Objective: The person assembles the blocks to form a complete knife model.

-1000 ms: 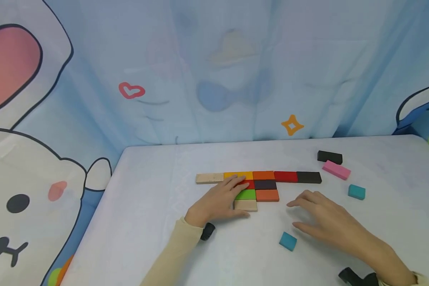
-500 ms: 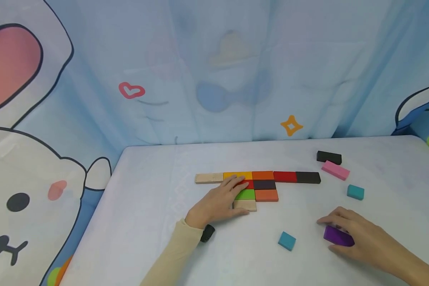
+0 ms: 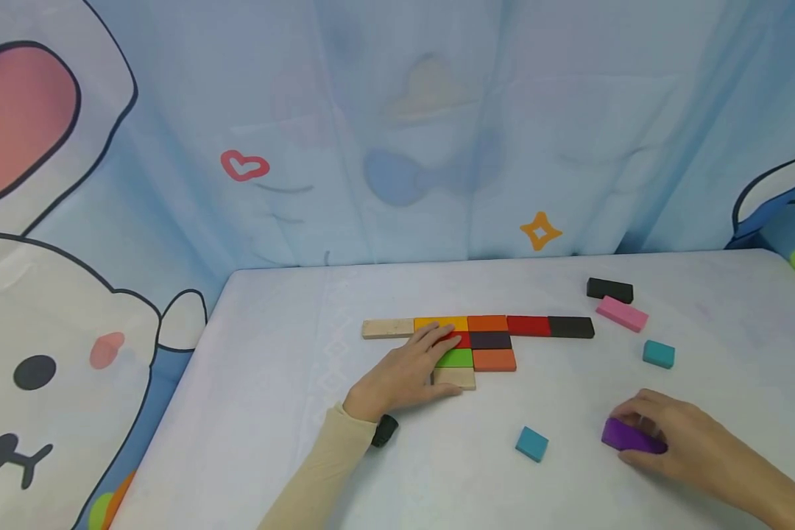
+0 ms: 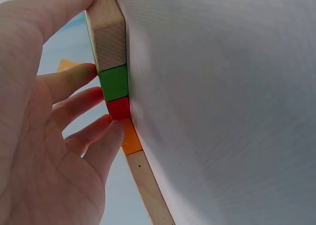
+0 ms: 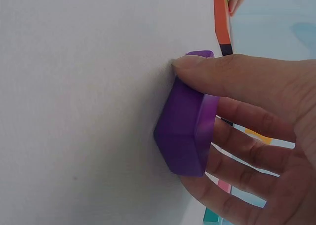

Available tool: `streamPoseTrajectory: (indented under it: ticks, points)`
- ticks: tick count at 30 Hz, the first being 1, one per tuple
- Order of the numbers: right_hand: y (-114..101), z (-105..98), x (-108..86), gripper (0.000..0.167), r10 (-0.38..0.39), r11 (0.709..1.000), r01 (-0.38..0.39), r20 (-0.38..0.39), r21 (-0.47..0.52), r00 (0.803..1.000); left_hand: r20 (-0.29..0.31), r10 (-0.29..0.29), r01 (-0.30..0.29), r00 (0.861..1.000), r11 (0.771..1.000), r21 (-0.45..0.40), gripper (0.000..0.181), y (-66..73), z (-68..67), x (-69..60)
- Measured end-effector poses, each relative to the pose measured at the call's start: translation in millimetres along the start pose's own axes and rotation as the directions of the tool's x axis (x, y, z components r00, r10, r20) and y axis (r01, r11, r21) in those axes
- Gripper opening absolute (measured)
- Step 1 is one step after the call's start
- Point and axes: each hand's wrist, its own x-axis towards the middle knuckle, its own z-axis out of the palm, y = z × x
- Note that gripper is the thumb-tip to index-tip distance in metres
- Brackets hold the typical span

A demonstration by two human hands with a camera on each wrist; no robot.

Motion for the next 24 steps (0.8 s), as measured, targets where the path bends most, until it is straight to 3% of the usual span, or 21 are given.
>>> streamPoseTrajectory:
  ticks: [6, 13, 20, 24]
  points:
    - [-9, -7, 8.5, 0.044, -0.008, 1.000, 0.008, -0.017, -0.005, 1.000, 0.007, -0.009, 0.009, 1.000, 1.000, -0.012, 0.078, -0.8, 0.6, -0.2]
    - [-40, -11, 37.3, 0.043, -0.059, 0.998, 0.058, -0.069, -0.011, 0.996, 0.019, -0.021, 0.021, 1.000, 1.000, -0.011, 0.078, 0.0, 0.7, 0.2]
    - [-73, -6, 66.4, 0.044, -0.175, 0.985, 0.173, -0.174, -0.027, 0.969, 0.025, -0.025, 0.025, 0.999, 1.000, -0.008, 0.078, 0.2, 1.2, 0.4]
    - [-92, -3, 78.8, 0.044, -0.245, 0.969, 0.239, -0.192, -0.054, 0.950, 0.022, -0.028, 0.028, 0.999, 1.000, 0.001, 0.078, -0.3, 1.3, -0.3]
